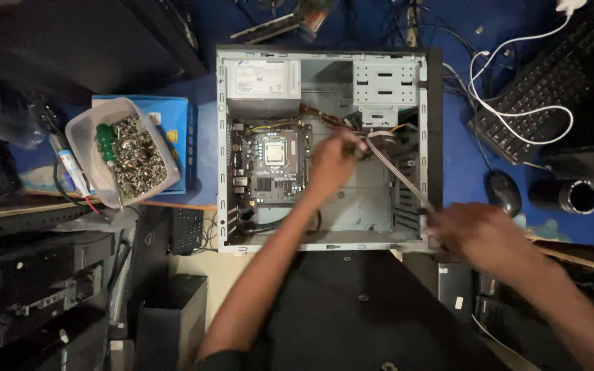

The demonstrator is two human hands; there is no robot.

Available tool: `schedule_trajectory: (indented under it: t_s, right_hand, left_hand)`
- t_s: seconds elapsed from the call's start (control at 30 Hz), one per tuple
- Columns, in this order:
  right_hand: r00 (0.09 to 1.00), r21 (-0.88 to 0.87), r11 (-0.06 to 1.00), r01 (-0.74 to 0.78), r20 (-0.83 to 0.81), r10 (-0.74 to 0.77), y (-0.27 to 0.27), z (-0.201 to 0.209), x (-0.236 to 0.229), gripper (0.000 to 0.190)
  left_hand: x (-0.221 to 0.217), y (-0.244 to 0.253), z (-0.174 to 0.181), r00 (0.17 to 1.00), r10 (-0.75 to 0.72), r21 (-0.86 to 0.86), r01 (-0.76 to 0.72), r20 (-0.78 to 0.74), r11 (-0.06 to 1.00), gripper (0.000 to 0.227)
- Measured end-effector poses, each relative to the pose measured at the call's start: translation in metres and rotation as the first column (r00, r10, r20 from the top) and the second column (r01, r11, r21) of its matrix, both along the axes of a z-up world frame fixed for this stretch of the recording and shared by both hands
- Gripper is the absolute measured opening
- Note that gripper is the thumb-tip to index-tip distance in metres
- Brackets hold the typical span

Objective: The person secures a motherboard into a computer case using a screwdriver and then connects various internal cables, including power and data connectors, to the motherboard and other components.

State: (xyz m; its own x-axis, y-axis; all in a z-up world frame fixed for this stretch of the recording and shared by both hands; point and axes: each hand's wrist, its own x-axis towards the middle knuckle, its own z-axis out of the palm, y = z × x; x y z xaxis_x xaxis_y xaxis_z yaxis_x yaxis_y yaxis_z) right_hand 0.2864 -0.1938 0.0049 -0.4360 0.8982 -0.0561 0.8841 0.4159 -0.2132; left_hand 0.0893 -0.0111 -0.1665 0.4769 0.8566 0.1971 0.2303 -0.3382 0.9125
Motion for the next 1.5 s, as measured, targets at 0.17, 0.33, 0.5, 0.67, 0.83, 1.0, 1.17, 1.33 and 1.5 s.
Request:
schedule_trajectory:
  t_s: [0.17,0.33,0.5,0.67,0.83,1.0,1.17,1.33,1.5]
  right_hand:
    - [0.816,-0.441,0.890,0.117,0.554,0.167,0.059,-0.078,-0.057,0.013]
    - [0.669,-0.552,0.785,0.283,0.699,0.251,0.091,-0.162,-0.075,0.020]
    - [0.742,-0.766,0.640,0.048,0.457,0.491,0.094,-0.184,-0.071,0.025]
    - [0.930,-0.824,0.565,-0.047,0.171,0.326,0.072,-0.121,-0.062,0.020]
    - [0.986,-0.760,0.629,-0.161,-0.095,0.138,0.074,-0.021,-0.065,0.030]
    - [0.947,-0.566,0.802,-0.193,-0.321,0.002,0.135,0.010,-0.106,0.032]
    - [0.938,-0.404,0.861,-0.310,-0.275,0.209,0.185,-0.005,-0.148,0.032]
    - [0.871,-0.429,0.868,-0.249,0.292,0.394,0.215,-0.052,-0.144,0.049]
    - [0.693,-0.339,0.842,-0.420,0.480,0.538,0.194,-0.117,-0.133,0.034]
  left_hand:
    - [-0.008,0.042,0.023,0.991,-0.123,-0.029,0.122,-0.041,0.992,0.017]
    - [0.010,0.050,0.050,0.972,-0.226,-0.037,0.225,-0.060,0.974,0.013]
    - [0.020,0.013,0.046,0.979,-0.192,-0.028,0.194,0.067,0.981,0.018]
    - [0.021,-0.039,0.034,0.991,-0.107,-0.053,0.112,0.085,0.992,0.026]
    - [-0.005,-0.070,0.036,0.963,-0.234,-0.121,0.218,-0.136,0.968,0.045]
    - [-0.044,-0.079,0.039,0.961,-0.130,0.003,0.135,-0.243,0.991,0.028]
    - [-0.116,-0.070,0.071,0.743,-0.001,0.093,0.085,-0.669,0.992,0.017]
    - [-0.200,-0.099,0.120,0.918,0.364,0.195,-0.332,-0.156,0.923,0.037]
    - [-0.222,-0.113,0.142,0.789,0.598,-0.015,-0.605,-0.140,0.796,0.020]
